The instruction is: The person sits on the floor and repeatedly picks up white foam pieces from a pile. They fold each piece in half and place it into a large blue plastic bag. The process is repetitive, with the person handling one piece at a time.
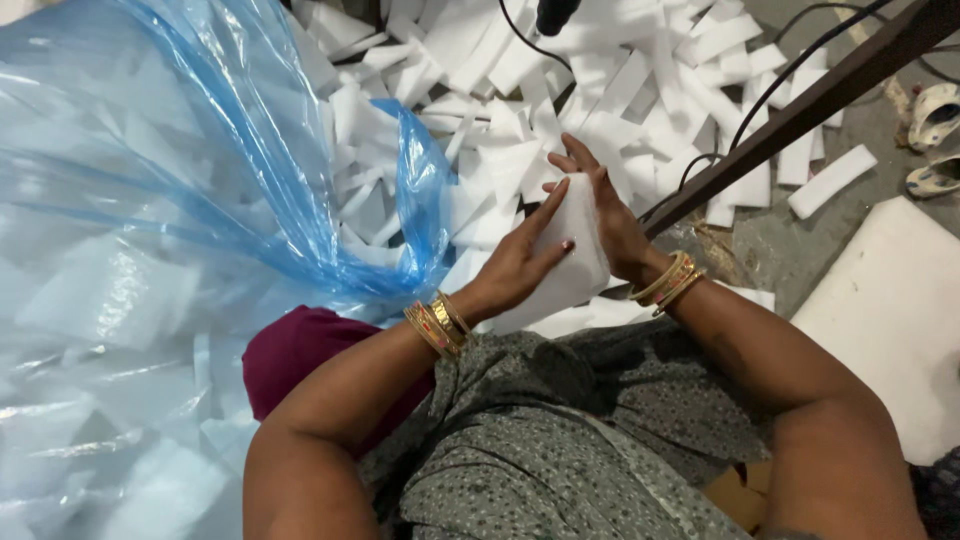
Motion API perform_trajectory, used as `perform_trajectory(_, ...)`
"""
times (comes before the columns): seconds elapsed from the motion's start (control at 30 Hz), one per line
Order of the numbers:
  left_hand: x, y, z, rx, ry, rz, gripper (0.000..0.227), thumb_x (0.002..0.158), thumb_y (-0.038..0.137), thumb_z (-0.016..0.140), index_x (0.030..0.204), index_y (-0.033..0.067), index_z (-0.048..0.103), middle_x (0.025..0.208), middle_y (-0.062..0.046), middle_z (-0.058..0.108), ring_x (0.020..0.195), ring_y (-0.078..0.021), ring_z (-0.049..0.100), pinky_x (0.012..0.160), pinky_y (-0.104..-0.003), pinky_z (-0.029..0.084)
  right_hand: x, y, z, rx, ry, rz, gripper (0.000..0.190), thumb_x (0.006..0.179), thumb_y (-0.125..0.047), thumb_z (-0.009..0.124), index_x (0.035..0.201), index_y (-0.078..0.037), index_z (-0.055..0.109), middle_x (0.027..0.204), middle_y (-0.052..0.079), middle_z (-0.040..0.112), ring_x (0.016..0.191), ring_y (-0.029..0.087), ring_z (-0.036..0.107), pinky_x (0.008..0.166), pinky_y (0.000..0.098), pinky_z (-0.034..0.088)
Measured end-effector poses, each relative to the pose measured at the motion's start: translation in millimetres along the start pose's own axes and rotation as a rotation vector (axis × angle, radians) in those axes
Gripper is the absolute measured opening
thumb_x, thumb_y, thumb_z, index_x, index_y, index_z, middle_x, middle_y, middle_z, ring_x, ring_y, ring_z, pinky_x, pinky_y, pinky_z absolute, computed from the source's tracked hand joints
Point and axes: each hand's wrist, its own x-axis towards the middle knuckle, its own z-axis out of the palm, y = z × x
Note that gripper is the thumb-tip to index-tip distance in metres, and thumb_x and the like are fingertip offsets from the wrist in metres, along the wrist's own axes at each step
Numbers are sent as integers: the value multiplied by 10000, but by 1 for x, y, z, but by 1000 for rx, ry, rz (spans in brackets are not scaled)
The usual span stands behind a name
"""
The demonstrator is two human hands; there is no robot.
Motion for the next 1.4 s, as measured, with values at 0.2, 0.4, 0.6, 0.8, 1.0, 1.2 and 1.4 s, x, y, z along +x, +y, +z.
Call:
perform_trajectory(0.2, 9, -11, -15, -111, -55, 85, 642, 1124, 287, 510, 1682, 199, 204, 1631, -200, 425, 1467, -262, 466, 1189, -378, 387, 10, 2, 1, 116, 12, 29, 931, 945, -793, 256, 1653, -208, 98, 1695, 201, 206, 1458, 369, 415, 1159, 507, 429)
perform_trajectory(0.4, 16, -12, -38, -443, -95, -14, 767, 1000, 88, 632, 1652, 201, 246, 1555, -153, 514, 1306, -187, 544, 1128, -360, 479, 14, -9, 6, 135, 17, -40, 971, 968, -791, 293, 1670, -157, 76, 1734, 214, 150, 1574, 343, 268, 1265, 460, 277)
perform_trajectory(0.6, 17, -16, -35, -583, -90, 114, 779, 1008, 54, 657, 1652, 213, 249, 1643, -90, 405, 1417, -135, 482, 1191, -346, 473, 5, -14, 4, 10, 18, -140, 848, 1048, -677, 267, 1667, -120, 105, 1746, 204, 121, 1596, 337, 221, 1299, 437, 216)
perform_trajectory(0.8, 13, 0, -30, -513, 0, -39, 927, 911, 191, 699, 1669, 283, 173, 1635, -133, 438, 1217, -315, 599, 1032, -455, 575, -2, -10, 8, -180, 56, -217, 707, 1116, -532, 221, 1643, -61, 211, 1724, 160, 245, 1578, 290, 294, 1295, 393, 257)
perform_trajectory(1.0, 6, -5, -12, -62, 106, 162, 1231, 752, 350, 909, 1674, 277, 98, 1663, -169, 393, 1496, -335, 464, 1203, -469, 454, -12, -10, 19, -219, 77, -178, 682, 1105, -523, 272, 1625, -84, 306, 1692, 140, 340, 1515, 278, 392, 1230, 370, 333)
perform_trajectory(1.2, 6, -15, -6, -53, 144, 312, 1206, 790, 307, 919, 1682, 258, 108, 1732, -171, 280, 1563, -343, 365, 1263, -481, 379, -14, -8, 25, -384, 85, -246, 649, 1136, -493, 269, 1637, -81, 273, 1715, 150, 282, 1602, 297, 248, 1290, 399, 220)
perform_trajectory(1.4, 7, -10, -9, -79, 163, 197, 1014, 860, 266, 799, 1655, 252, 170, 1672, -155, 369, 1484, -297, 457, 1199, -441, 441, -9, -7, 19, -379, 49, -188, 645, 1123, -495, 241, 1640, -108, 252, 1721, 149, 253, 1599, 302, 231, 1289, 410, 205)
